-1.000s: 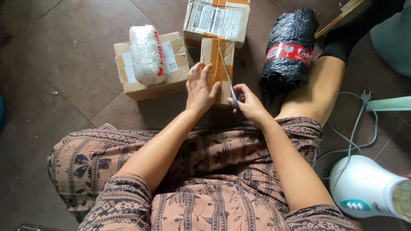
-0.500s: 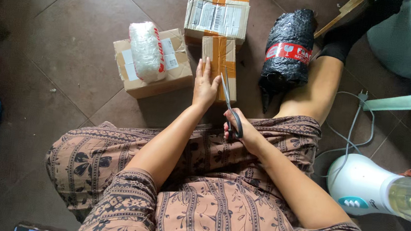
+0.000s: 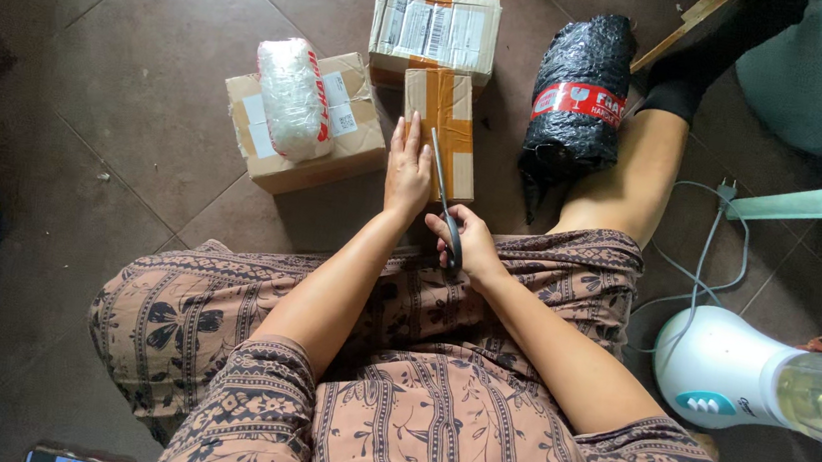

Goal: The person sits on the floor and uses scissors to cut tape and plastic wrap on several parcels. They open a small cardboard box, inspect its interior, and then handle a bubble-wrapped item, cutting the wrapping and inspecting the contents.

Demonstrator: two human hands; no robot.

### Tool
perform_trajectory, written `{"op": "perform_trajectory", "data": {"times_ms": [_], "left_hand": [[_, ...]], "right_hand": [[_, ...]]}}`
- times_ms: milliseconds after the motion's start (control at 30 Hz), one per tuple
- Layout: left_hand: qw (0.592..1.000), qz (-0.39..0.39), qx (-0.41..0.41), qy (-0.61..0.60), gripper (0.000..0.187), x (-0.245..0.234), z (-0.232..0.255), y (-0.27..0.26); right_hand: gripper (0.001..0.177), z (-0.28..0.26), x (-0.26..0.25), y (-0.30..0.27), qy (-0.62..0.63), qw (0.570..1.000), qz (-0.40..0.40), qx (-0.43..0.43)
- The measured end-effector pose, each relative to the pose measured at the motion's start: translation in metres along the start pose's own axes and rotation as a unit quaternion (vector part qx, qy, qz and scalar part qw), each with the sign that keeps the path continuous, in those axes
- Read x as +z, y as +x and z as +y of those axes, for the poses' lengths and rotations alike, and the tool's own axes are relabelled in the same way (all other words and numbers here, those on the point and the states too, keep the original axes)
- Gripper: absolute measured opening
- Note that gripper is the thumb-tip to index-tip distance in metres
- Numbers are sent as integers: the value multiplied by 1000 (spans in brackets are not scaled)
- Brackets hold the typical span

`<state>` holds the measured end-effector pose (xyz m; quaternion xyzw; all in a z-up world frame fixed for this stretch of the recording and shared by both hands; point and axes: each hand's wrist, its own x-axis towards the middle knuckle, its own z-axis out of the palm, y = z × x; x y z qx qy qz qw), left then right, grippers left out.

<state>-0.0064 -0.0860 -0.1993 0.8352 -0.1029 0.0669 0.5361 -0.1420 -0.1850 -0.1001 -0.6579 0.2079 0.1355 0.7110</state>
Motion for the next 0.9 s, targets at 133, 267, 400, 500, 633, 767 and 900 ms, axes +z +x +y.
{"op": "perform_trajectory", "data": {"times_ms": [133, 267, 400, 500, 633, 767, 900], "left_hand": [[999, 9, 23, 24, 59, -7, 13, 0], [983, -28, 104, 148, 63, -25, 33, 0], [951, -136, 153, 234, 84, -48, 51, 10], [928, -247, 140, 242, 64, -67, 59, 21], [917, -329, 186, 129, 87, -98, 68, 33], [841, -426, 216, 254, 126, -111, 87, 39], [754, -454, 259, 398, 133, -112, 98, 35]], "right_hand": [[44, -6, 3, -2, 24, 999, -6, 22], [44, -5, 0, -1, 47, 998, -10, 43], [39, 0, -7, 4, 38, 999, -16, 27], [38, 2, -18, -2, 70, 994, -62, 55], [44, -2, -37, -24, 61, 989, -121, 61], [43, -6, -52, -35, 54, 984, -137, 102], [38, -15, -72, -27, 1, 980, -163, 113]]}}
